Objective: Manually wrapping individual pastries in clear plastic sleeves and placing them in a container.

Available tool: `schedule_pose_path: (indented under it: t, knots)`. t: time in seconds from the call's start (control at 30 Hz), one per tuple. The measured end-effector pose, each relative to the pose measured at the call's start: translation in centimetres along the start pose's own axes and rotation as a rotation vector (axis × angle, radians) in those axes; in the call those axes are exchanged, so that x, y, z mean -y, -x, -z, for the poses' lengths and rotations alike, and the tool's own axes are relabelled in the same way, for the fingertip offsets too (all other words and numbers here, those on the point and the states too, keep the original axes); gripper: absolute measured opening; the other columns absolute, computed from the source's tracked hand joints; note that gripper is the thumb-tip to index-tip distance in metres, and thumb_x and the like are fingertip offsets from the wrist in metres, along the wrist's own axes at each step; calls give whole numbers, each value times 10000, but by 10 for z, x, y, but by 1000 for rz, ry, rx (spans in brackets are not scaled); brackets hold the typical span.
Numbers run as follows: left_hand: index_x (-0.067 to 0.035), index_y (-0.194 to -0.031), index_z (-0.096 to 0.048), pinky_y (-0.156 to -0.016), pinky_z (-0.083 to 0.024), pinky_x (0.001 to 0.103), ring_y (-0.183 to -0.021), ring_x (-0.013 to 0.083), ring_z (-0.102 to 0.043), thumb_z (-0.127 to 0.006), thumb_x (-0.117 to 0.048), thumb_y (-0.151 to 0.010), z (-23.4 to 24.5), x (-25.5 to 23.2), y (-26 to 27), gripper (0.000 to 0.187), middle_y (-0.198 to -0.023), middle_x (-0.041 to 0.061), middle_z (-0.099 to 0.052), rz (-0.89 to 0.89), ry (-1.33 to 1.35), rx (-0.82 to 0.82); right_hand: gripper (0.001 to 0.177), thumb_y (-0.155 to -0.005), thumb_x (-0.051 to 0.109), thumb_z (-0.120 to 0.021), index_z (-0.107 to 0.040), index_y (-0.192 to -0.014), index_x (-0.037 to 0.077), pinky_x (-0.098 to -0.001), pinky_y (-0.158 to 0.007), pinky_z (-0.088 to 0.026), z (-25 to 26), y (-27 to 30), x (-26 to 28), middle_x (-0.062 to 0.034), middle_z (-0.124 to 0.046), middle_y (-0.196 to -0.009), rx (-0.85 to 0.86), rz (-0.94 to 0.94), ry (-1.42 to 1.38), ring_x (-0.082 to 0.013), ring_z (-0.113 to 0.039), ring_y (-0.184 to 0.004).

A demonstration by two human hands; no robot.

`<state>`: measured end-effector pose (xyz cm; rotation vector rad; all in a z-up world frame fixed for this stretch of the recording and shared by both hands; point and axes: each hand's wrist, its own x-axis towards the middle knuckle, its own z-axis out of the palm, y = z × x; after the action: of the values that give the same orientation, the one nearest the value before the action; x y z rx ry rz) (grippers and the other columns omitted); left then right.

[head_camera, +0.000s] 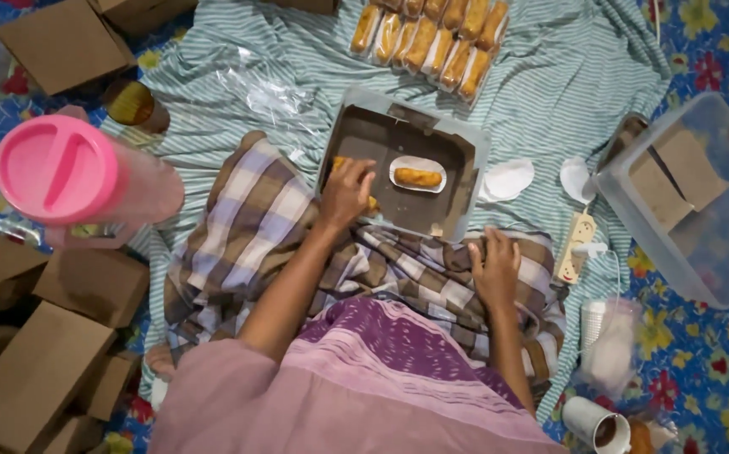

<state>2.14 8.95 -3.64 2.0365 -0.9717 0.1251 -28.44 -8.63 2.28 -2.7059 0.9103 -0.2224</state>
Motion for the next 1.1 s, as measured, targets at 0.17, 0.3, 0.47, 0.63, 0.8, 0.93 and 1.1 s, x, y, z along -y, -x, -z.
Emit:
schedule_pose_path:
  t: [0.17,0.3,0.47,0.63,0.8,0.93,1.1]
  knots:
    - [-131,-1073,-737,-793,-560,384,-860,308,-701,-718,-106,-938,48,15,-44,138,-900,65,-696,87,250,-127,417,-1097,431,-503,-588,-1430,195,-526,-1180,-307,-30,2,-22,-50,-629,-1296,-26,-5,186,-220,-553,-1326]
    - [-66,-1010,-726,-743,-568,424,-836,343,-694,-729,-139,-925,101,60,-71,113,-892,126,-674,217,-132,-246,350,-1100,444,-497,-620,-1375,264,-492,-1179,-321,-34,2,-23,24,-657,-1245,-59,-24,226,-173,-567,-1298]
    - [-38,-890,-721,-770,-530,588,-996,395,-593,-808,-511,-828,98,138,-65,485,-1000,167,-594,500,-617,-147,288,-1090,410,-537,-662,-1305,265,-473,-1168,-350,-30,0,-15,22,-673,-1196,-114,-24,243,-177,-593,-1263]
    - [-133,-956,-807,-890,-492,640,-1128,436,-585,-752,-590,-882,92,158,-71,465,-1115,167,-658,784,-354,230,259,-1083,452,-533,-686,-1229,303,-472,-1172,-352,-38,0,-21,33,-688,-1154,-116,-39,246,-175,-604,-1257]
    - [-280,-899,-790,-819,-549,559,-1009,363,-684,-736,-405,-835,66,196,-74,150,-959,44,-709,948,-231,148,233,-1079,441,-555,-713,-1178,301,-464,-1166,-357,-32,-1,-14,27,-702,-1127,-133,-27,251,-175,-617,-1238]
    - [-251,-804,-720,-760,-562,639,-883,364,-706,-627,-256,-774,46,234,-70,98,-830,37,-680,1031,-38,-40,212,-1070,435,-573,-723,-1143,306,-453,-1167,-364,-34,0,-15,50,-710,-1109,-154,-27,254,-156,-625,-1225]
    - [-104,-746,-643,-726,-551,514,-793,396,-704,-694,-231,-747,74,179,-55,137,-732,141,-685,645,30,-348,212,-1075,436,-572,-721,-1150,305,-461,-1160,-371,-36,1,-17,56,-708,-1103,-168,-18,242,-154,-629,-1216]
